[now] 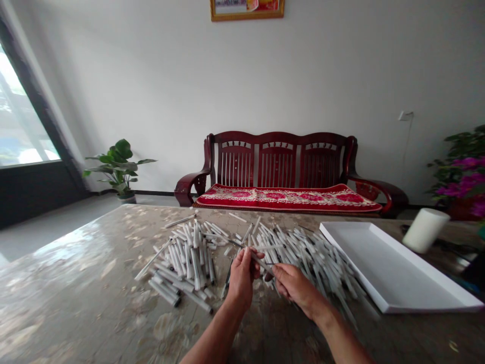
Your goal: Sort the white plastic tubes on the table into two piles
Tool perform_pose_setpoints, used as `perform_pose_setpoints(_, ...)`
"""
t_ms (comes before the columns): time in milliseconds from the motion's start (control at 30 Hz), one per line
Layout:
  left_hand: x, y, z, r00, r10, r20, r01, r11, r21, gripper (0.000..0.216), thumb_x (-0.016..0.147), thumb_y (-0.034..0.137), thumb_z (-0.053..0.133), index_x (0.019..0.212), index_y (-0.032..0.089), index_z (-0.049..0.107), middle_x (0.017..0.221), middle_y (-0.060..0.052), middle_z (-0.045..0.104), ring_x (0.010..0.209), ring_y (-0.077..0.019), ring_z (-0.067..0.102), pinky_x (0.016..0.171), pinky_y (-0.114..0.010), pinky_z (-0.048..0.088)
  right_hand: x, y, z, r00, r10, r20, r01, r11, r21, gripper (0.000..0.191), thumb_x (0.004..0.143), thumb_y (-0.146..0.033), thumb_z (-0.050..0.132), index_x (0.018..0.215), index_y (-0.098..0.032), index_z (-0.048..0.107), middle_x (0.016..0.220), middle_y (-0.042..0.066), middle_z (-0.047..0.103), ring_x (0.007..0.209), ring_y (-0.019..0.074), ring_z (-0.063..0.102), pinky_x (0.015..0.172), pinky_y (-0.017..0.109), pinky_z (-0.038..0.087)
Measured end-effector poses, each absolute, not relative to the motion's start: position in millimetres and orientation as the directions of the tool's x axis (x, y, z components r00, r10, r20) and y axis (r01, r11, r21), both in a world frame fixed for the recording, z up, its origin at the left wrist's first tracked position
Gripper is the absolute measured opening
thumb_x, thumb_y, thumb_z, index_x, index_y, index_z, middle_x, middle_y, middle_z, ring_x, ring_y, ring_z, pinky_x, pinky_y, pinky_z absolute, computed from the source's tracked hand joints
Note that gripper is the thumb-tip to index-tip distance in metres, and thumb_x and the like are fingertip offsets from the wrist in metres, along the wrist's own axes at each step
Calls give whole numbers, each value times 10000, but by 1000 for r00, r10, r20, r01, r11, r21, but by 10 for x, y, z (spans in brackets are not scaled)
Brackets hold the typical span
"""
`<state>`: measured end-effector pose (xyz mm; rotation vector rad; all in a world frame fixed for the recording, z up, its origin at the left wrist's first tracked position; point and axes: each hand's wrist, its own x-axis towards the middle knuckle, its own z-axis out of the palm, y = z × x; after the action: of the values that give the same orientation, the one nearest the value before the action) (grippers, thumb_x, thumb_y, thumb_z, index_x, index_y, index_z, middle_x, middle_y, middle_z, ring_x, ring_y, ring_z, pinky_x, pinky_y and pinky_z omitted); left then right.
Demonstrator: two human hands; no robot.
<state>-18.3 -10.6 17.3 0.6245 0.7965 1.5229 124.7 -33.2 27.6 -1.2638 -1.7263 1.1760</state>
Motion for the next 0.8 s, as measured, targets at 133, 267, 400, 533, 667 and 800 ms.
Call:
perform_pose_setpoints(133, -243, -50, 117, -221, 963, -152, -593, -9, 805, 515, 550, 597, 787, 741, 171, 570, 688, -20, 684, 416, -40, 407, 396, -174, 269, 1139, -347, 249, -238, 931, 275, 678, 362, -640, 356, 969, -355, 409, 754, -229, 664, 622, 13, 679, 582, 158, 626, 537, 230, 357)
perform_pose_setpoints(267, -376, 31, 82, -378, 902, -207, -581, -57, 812, 464, 563, 562, 760, 737, 177, 569, 716, -32, 701, 425, -54, 424, 403, -179, 282, 1179, -360, 244, -268, 871, 411, 867, 404, -291, 214, 947, -251, 482, 866, -249, 681, 769, 38, 743, 701, 175, 687, 599, 239, 377)
perform_pose_setpoints(400, -416, 87, 49, -355, 933, -56, -355, -79, 931, 411, 653, 543, 715, 787, 158, 661, 733, -51, 711, 440, -82, 453, 406, -198, 276, 1334, -301, 198, -179, 880, 440, 935, 292, -204, 161, 954, -252, 509, 932, -250, 668, 863, 45, 756, 768, 190, 697, 617, 253, 395)
perform_pose_setpoints(533, -383, 86, 29, -280, 954, 106, -72, -131, 989, 332, 639, 362, 786, 915, 187, 727, 805, -46, 705, 536, -128, 536, 526, -233, 385, 1408, -263, 183, -80, 868, 489, 960, 200, -198, 160, 954, -264, 511, 954, -238, 669, 913, 64, 731, 793, 210, 678, 632, 285, 414)
perform_pose_setpoints(667, -516, 30, 71, -283, 924, 258, 428, -120, 896, 141, 723, 234, 716, 863, 241, 712, 921, -51, 686, 749, -187, 606, 686, -264, 401, 1301, -334, 240, -130, 836, 533, 943, 270, -194, 173, 908, -270, 589, 1052, -240, 680, 1065, 85, 688, 963, 263, 625, 812, 367, 456)
perform_pose_setpoints(800, -652, -47, 86, -185, 955, 231, 756, -12, 654, 73, 764, 232, 676, 836, 242, 673, 892, -66, 671, 801, -234, 645, 718, -293, 402, 1136, -414, 200, -349, 800, 489, 845, 494, -205, 309, 851, -246, 666, 1154, -299, 671, 1271, 31, 634, 1236, 277, 501, 1064, 441, 362)
